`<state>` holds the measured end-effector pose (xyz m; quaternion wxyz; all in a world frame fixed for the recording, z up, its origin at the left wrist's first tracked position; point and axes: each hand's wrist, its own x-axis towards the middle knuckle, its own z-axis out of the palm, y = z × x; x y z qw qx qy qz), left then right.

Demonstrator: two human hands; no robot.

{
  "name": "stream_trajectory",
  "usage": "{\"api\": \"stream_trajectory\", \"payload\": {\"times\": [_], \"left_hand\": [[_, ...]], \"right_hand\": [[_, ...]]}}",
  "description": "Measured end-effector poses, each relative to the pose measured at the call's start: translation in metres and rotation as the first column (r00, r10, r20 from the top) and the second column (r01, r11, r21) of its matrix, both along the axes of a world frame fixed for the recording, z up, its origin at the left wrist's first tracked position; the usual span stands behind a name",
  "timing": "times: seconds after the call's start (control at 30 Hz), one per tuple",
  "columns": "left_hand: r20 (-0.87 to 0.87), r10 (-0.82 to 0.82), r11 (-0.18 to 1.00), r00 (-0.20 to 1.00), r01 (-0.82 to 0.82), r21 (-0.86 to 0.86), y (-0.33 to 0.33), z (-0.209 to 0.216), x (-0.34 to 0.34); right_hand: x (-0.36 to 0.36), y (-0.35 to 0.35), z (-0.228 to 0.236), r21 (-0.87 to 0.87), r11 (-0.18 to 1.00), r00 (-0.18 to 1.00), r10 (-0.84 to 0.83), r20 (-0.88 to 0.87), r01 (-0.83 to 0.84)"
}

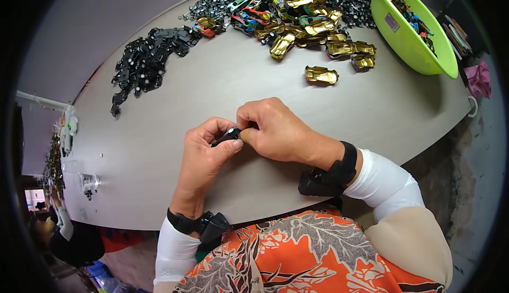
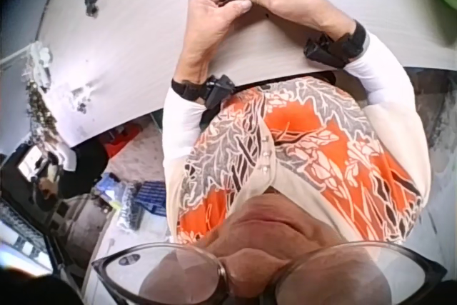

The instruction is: The person assembles small toy cars by hand at a table. They pick up black chassis and colorful car bodies, then press the two parts together to form complete toy cars. The person handles the items one at a time, repeatedly picking up components from piles and assembling them.

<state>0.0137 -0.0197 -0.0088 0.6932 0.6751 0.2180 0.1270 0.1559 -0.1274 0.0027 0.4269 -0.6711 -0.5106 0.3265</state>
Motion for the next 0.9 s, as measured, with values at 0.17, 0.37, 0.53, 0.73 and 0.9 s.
{"api": "stream_trajectory", "payload": {"times": [0.17, 0.37, 0.53, 0.73, 0.9], "left_hand": [[-0.049, 0.041, 0.96, 0.998, -0.053, -0.273, 0.009, 0.007, 0.001], [-0.004, 0.054, 0.927, 0.999, -0.052, -0.372, 0.014, 0.007, 0.002], [0.101, 0.201, 0.93, 0.974, -0.158, -0.331, 0.015, -0.002, 0.001], [0.145, 0.152, 0.897, 0.978, -0.074, -0.436, 0.014, -0.007, 0.003], [0.096, -0.017, 0.916, 0.995, 0.054, -0.397, 0.008, 0.003, 0.002]], "right_hand": [[0.014, 0.005, 0.006, -0.036, 0.995, 0.904, 0.065, -0.423, -0.089], [0.013, 0.001, 0.009, 0.022, 0.997, 0.887, -0.058, -0.458, 0.076], [0.003, 0.002, 0.004, 0.01, 0.998, 0.924, 0.054, -0.378, -0.054], [0.014, -0.001, 0.004, 0.145, 0.988, 0.887, 0.027, -0.461, 0.045], [0.021, 0.0, 0.005, 0.173, 0.984, 0.866, 0.055, -0.498, 0.036]]}}
